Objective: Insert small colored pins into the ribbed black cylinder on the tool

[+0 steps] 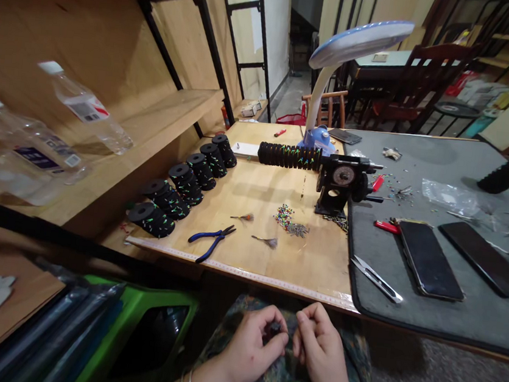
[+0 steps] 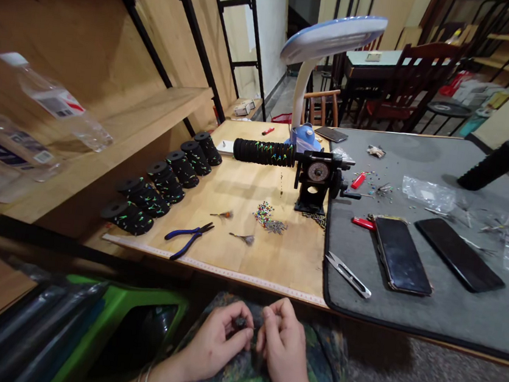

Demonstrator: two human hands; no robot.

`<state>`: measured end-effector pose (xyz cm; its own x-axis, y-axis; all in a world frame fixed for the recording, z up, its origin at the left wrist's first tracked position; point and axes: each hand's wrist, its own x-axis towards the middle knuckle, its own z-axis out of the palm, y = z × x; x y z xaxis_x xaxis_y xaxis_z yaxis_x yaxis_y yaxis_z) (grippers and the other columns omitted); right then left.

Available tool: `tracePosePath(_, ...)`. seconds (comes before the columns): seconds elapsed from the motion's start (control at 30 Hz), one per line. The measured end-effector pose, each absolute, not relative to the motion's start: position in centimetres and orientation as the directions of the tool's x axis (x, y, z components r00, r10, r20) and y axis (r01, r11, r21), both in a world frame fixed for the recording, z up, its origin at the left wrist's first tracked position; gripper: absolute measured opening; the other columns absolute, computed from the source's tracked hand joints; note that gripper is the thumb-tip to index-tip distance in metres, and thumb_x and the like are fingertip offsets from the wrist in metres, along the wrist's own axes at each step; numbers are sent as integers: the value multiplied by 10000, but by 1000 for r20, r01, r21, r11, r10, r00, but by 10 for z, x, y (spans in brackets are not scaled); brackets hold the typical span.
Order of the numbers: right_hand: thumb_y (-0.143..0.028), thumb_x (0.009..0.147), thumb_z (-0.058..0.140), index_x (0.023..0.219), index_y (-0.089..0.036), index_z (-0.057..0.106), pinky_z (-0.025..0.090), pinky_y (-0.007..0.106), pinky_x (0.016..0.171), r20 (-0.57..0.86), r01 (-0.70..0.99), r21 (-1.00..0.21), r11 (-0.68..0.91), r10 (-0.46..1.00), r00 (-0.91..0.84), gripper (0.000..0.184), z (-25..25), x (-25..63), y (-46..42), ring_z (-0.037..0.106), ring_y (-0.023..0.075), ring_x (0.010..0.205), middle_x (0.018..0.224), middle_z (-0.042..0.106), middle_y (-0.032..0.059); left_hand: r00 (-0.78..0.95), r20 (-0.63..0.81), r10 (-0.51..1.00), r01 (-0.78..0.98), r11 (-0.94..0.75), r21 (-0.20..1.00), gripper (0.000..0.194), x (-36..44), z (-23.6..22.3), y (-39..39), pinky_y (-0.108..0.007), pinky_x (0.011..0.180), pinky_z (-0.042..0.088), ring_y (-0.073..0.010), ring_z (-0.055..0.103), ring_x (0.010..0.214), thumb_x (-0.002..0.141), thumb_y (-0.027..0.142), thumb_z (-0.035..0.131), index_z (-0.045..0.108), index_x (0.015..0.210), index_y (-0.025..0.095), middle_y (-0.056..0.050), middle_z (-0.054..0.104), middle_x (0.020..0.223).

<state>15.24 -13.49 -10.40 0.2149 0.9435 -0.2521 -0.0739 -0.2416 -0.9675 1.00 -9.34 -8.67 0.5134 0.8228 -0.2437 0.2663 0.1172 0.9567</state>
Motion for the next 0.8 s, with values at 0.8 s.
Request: tracePosePath(0.8, -658, 878, 457, 736, -243, 429, 257, 199, 395, -138, 40, -988, -149, 969, 203, 440, -127, 151, -131, 381, 98, 351, 402, 461, -84, 481, -198, 854, 195, 116, 974, 67, 18, -95, -84, -218, 576, 377, -121, 477, 592, 665, 115, 543, 510, 676, 173, 31, 495, 599)
